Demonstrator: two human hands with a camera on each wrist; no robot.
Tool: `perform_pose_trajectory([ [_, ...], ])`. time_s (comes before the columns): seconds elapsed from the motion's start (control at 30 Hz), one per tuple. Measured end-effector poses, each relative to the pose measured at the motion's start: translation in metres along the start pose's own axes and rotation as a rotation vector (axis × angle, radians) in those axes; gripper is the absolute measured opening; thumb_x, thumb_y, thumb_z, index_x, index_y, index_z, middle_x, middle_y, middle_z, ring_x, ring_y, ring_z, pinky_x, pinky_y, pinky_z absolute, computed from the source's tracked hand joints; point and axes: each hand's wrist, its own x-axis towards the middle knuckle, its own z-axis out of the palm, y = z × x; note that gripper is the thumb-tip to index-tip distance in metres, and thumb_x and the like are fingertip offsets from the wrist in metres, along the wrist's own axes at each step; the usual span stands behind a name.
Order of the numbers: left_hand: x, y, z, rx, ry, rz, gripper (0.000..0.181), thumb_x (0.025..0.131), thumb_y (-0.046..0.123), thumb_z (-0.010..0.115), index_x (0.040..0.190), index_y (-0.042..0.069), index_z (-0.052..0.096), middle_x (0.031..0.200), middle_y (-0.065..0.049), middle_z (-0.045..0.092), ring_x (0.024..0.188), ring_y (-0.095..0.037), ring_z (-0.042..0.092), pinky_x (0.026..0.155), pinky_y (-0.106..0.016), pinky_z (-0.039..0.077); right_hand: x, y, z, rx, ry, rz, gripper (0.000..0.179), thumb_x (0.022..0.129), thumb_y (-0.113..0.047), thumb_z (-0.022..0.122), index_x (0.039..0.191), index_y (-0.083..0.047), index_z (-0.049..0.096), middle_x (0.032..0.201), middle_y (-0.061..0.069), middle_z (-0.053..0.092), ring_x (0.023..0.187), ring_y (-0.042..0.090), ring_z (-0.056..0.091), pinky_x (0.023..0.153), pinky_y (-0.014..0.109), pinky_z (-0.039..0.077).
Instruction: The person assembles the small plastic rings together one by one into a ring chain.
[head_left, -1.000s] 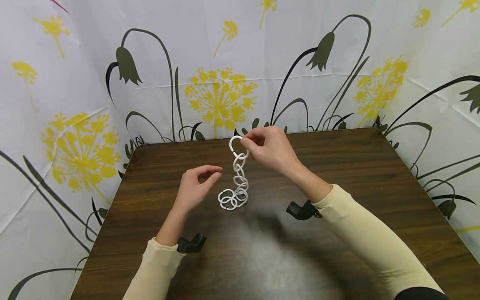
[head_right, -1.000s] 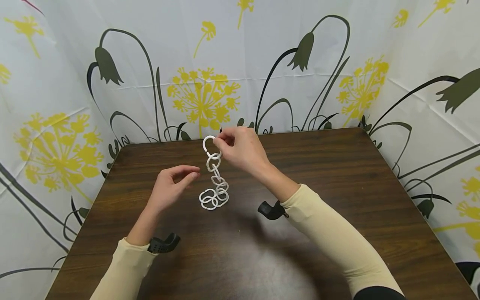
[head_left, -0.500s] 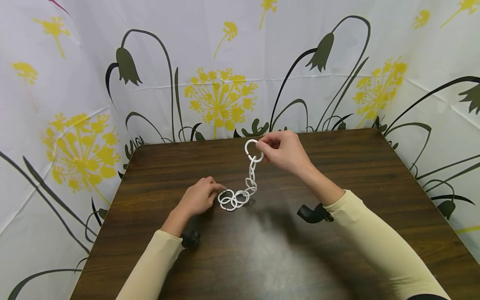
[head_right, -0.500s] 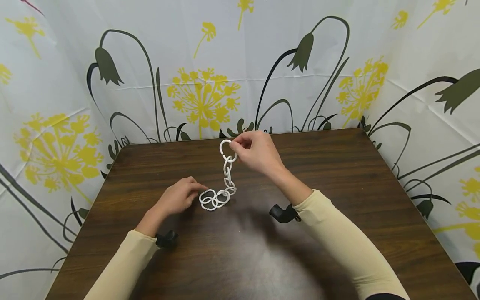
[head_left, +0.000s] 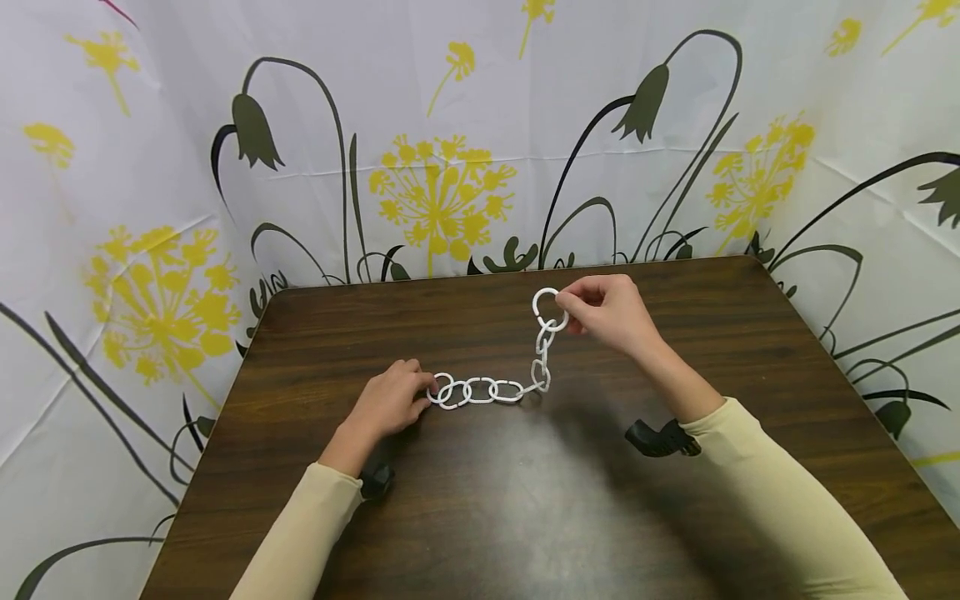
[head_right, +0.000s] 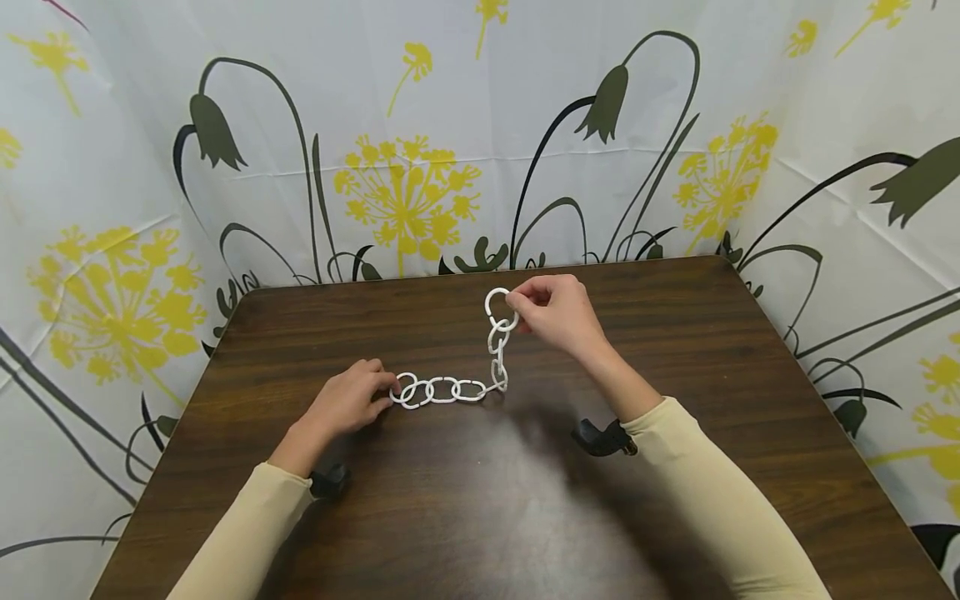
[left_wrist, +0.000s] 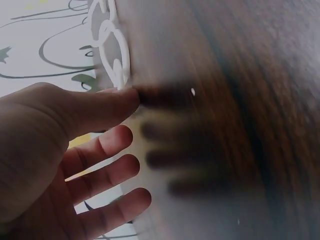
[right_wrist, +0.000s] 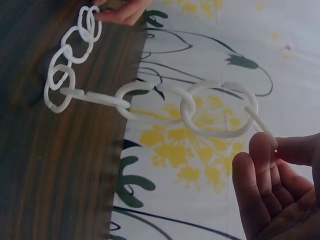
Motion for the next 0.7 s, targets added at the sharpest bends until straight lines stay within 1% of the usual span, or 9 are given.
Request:
perform_pose_trajectory([
  [0.17,-0.01,-0.004,-0.003,-0.044,-0.003,-0.021,0.009,0.084,0.019,0.078,0.09,0.023,0.072,0.09,0.002,0.053,0.082,-0.017,0.048,0.062,-0.036,0.046,-0.005,0.013,-0.012,0.023,0.001,0.035,0.019,0.093,-0.019,0.068,0.093,0.0,0.073,0.066,0.009,0.067,0.057,0.017,0.065,0.053,0.028,0.055],
  [0.33,-0.022,-0.009,-0.004,-0.091,0.006,-0.047,0.009,0.085,0.022,0.078,0.088,0.024,0.071,0.097,0.002,0.053,0.088,-0.017,0.047,0.064,-0.036,0.046,-0.011,0.034,-0.024,0.034,0.016,0.088,0.023,0.093,-0.02,0.068,0.095,0.003,0.072,0.066,0.01,0.067,0.057,0.015,0.064,0.056,0.028,0.056],
  [0.5,-0.032,-0.014,-0.004,-0.128,0.026,-0.066,0.01,0.085,0.022,0.079,0.089,0.025,0.07,0.103,0.005,0.054,0.096,-0.02,0.052,0.07,-0.042,0.05,-0.019,0.063,-0.031,0.046,0.003,0.173,0.025,0.094,-0.017,0.067,0.099,0.007,0.07,0.065,0.01,0.066,0.055,0.014,0.064,0.055,0.032,0.057],
  [0.7,-0.041,-0.018,-0.005,-0.158,0.04,-0.072,0.011,0.084,0.02,0.079,0.088,0.024,0.07,0.105,0.004,0.057,0.098,-0.021,0.054,0.076,-0.046,0.05,-0.026,0.104,-0.033,0.045,-0.038,0.274,0.031,0.095,-0.018,0.066,0.102,0.012,0.067,0.066,0.006,0.066,0.058,0.016,0.067,0.055,0.034,0.058],
])
